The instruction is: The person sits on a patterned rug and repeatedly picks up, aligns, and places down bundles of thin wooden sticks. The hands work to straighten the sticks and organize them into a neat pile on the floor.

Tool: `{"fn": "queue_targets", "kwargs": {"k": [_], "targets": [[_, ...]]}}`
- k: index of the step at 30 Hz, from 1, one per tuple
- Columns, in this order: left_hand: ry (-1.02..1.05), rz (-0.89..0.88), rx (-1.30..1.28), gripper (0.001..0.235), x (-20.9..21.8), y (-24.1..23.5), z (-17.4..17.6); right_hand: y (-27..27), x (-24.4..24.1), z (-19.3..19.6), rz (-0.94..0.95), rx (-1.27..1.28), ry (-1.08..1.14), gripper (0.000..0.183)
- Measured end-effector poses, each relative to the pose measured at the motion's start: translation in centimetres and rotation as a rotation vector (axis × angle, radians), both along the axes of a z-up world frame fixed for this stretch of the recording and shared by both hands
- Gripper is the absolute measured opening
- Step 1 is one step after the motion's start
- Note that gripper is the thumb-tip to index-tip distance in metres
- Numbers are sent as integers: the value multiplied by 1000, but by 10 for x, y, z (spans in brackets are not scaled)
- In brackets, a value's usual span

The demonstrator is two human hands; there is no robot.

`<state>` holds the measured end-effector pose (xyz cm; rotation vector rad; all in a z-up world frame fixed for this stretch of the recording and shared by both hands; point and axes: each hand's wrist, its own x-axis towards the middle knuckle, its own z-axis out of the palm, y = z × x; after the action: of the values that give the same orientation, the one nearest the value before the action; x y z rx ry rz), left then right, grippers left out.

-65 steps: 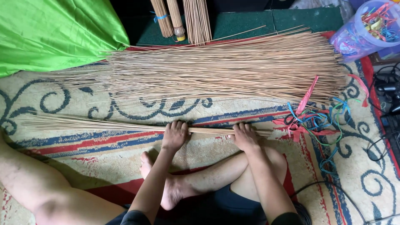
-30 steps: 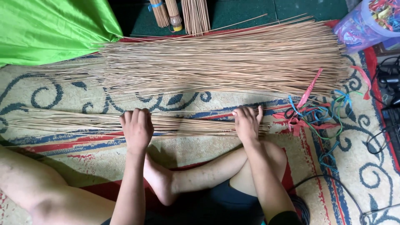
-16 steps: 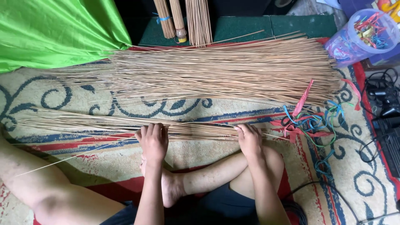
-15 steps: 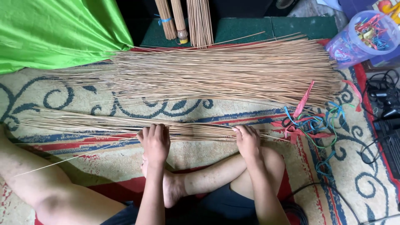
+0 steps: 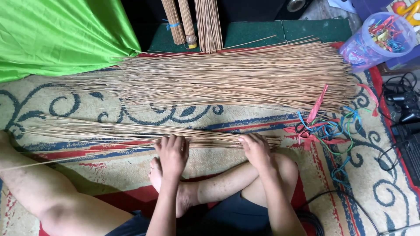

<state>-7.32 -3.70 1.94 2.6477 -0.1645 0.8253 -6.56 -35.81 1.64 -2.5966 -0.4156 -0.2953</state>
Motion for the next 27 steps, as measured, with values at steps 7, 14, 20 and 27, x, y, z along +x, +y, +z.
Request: {"fn": "queue_targets", "kwargs": {"k": [7,14,20,27], "targets": [[1,-166,41,16,0,-28,-6,20,1,8,99,94,-31,7],[-6,-50,39,9,-1,-14,-14,-6,4,7,31,128,-13,10],[-19,-155,50,9,1,-35,1,4,2,-1,54,208,-53,17],[53,-91,35,9,-4,-9,-13,19,-1,-16,114,173,-131,14]]}}
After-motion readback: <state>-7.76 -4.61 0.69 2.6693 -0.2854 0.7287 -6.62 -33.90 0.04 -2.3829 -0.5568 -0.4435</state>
